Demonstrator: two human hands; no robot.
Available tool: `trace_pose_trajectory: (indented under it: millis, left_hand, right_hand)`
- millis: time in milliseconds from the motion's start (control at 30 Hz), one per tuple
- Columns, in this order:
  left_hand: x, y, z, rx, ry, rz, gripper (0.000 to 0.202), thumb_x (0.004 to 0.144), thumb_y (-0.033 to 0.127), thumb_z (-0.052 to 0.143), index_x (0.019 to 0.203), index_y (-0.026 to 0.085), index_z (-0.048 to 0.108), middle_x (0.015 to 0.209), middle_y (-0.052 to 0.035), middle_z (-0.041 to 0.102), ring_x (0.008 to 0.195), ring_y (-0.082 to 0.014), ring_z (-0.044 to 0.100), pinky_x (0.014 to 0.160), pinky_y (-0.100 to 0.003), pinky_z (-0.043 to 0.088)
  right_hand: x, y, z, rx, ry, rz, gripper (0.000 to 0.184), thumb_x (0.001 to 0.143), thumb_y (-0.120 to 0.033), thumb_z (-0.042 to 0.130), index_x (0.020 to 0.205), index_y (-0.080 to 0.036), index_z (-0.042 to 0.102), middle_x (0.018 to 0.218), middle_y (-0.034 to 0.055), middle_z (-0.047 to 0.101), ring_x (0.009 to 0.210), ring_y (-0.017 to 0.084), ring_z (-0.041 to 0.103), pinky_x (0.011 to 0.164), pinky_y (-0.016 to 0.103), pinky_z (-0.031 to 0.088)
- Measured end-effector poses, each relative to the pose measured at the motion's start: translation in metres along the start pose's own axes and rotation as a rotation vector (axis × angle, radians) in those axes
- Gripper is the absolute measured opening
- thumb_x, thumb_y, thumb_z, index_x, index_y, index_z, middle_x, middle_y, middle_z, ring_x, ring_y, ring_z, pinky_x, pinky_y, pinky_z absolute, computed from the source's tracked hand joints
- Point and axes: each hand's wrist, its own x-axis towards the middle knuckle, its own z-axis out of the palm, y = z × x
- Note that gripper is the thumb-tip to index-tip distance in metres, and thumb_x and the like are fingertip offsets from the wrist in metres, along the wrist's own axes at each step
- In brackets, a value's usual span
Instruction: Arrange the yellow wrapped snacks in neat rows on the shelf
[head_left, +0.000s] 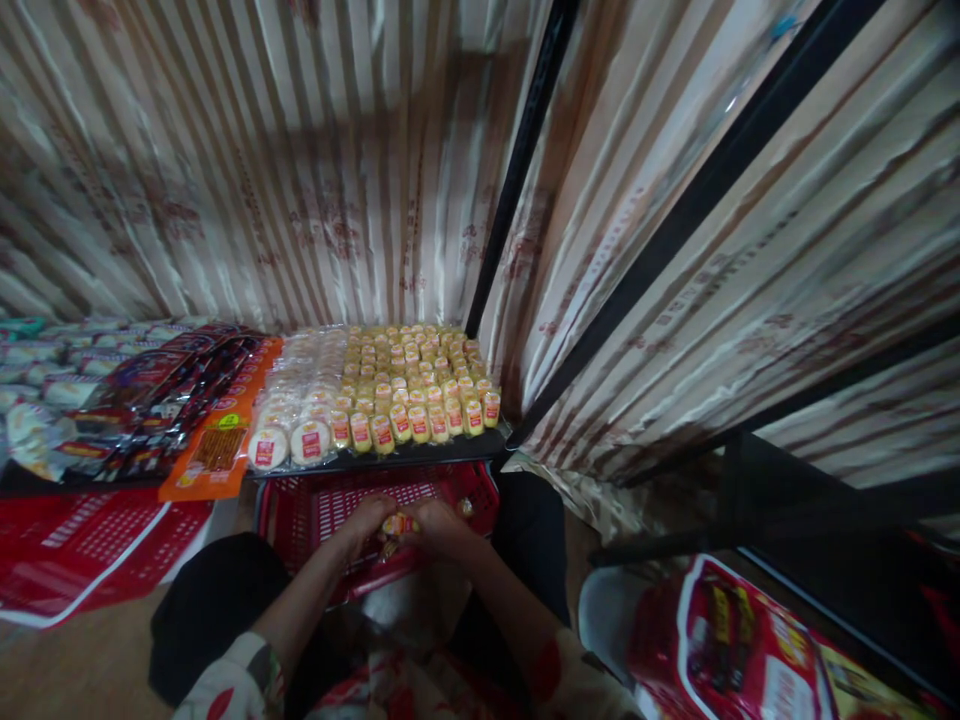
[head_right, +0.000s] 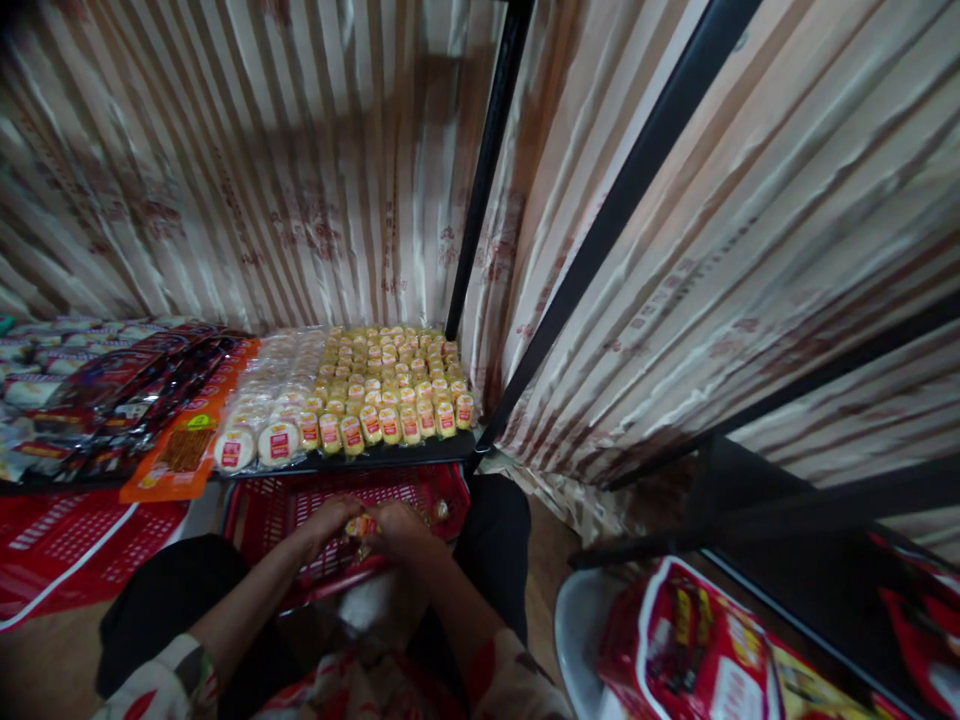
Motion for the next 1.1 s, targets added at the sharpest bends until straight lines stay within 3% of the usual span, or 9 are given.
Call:
trace_pose_trajectory:
  millis: [133, 300, 533, 733, 967, 1100]
  left_hand:
    - [0.004, 0.004, 0.008, 0.064, 0.008, 0.011, 0.015, 0.069, 0.011, 0.045, 0.057, 0.016, 0.050, 0.044, 0.0039, 0.050, 0.040, -0.0088, 0.042, 0.041, -0.021, 0.029]
    - [0.008, 0.015, 0.016, 0.087, 0.074, 0.091, 0.005, 0.067, 0.013, 0.052, 0.062, 0.016, 0.051, 0.050, 0.0061, 0.050, 0.049, -0.0088, 0.045, 0.049, -0.020, 0.033]
    - [0.017, 0.035, 0.039, 0.104, 0.117, 0.319, 0.008, 0.069, 0.017, 0.057, 0.076, 0.015, 0.057, 0.068, 0.0007, 0.061, 0.067, -0.0132, 0.056, 0.066, -0.024, 0.043]
    - [0.023, 0.056, 0.067, 0.036, 0.208, 0.392, 0.023, 0.069, 0.008, 0.055, 0.090, 0.017, 0.058, 0.073, 0.0008, 0.064, 0.071, -0.0123, 0.060, 0.071, -0.023, 0.047]
    - [0.031, 0.077, 0.088, -0.077, 0.247, 0.465, 0.025, 0.068, 0.001, 0.054, 0.087, 0.015, 0.060, 0.087, -0.0051, 0.067, 0.080, -0.0125, 0.062, 0.080, -0.025, 0.048]
    - [0.032, 0.085, 0.094, -0.115, 0.187, 0.507, 0.025, 0.069, 0.002, 0.054, 0.088, 0.016, 0.060, 0.091, -0.0046, 0.068, 0.083, -0.0129, 0.063, 0.083, -0.026, 0.048]
  right_hand:
    - [-0.005, 0.003, -0.003, -0.032, 0.050, 0.017, 0.033, 0.077, -0.032, 0.058, 0.108, -0.023, 0.065, 0.096, 0.0053, 0.068, 0.089, 0.020, 0.062, 0.077, 0.027, 0.045]
    - [-0.011, 0.004, -0.001, -0.050, 0.197, 0.074, 0.035, 0.077, -0.034, 0.059, 0.109, -0.021, 0.064, 0.095, 0.0058, 0.067, 0.089, 0.019, 0.061, 0.077, 0.025, 0.045]
    - [-0.021, 0.020, -0.004, -0.099, 0.557, 0.204, 0.033, 0.080, -0.034, 0.055, 0.109, -0.020, 0.061, 0.095, 0.0060, 0.066, 0.090, 0.020, 0.060, 0.082, 0.028, 0.045]
    - [-0.020, 0.036, -0.018, -0.098, 0.835, 0.296, 0.036, 0.083, -0.033, 0.052, 0.113, -0.015, 0.060, 0.100, 0.0102, 0.065, 0.093, 0.023, 0.057, 0.083, 0.033, 0.045]
    - [-0.006, 0.051, -0.030, 0.003, 0.979, 0.349, 0.036, 0.084, -0.034, 0.049, 0.113, -0.015, 0.056, 0.096, 0.0108, 0.061, 0.090, 0.024, 0.055, 0.082, 0.037, 0.046]
    - [0.001, 0.055, -0.033, 0.117, 1.067, 0.372, 0.036, 0.083, -0.032, 0.049, 0.114, -0.015, 0.050, 0.094, 0.0095, 0.060, 0.088, 0.022, 0.055, 0.080, 0.036, 0.047]
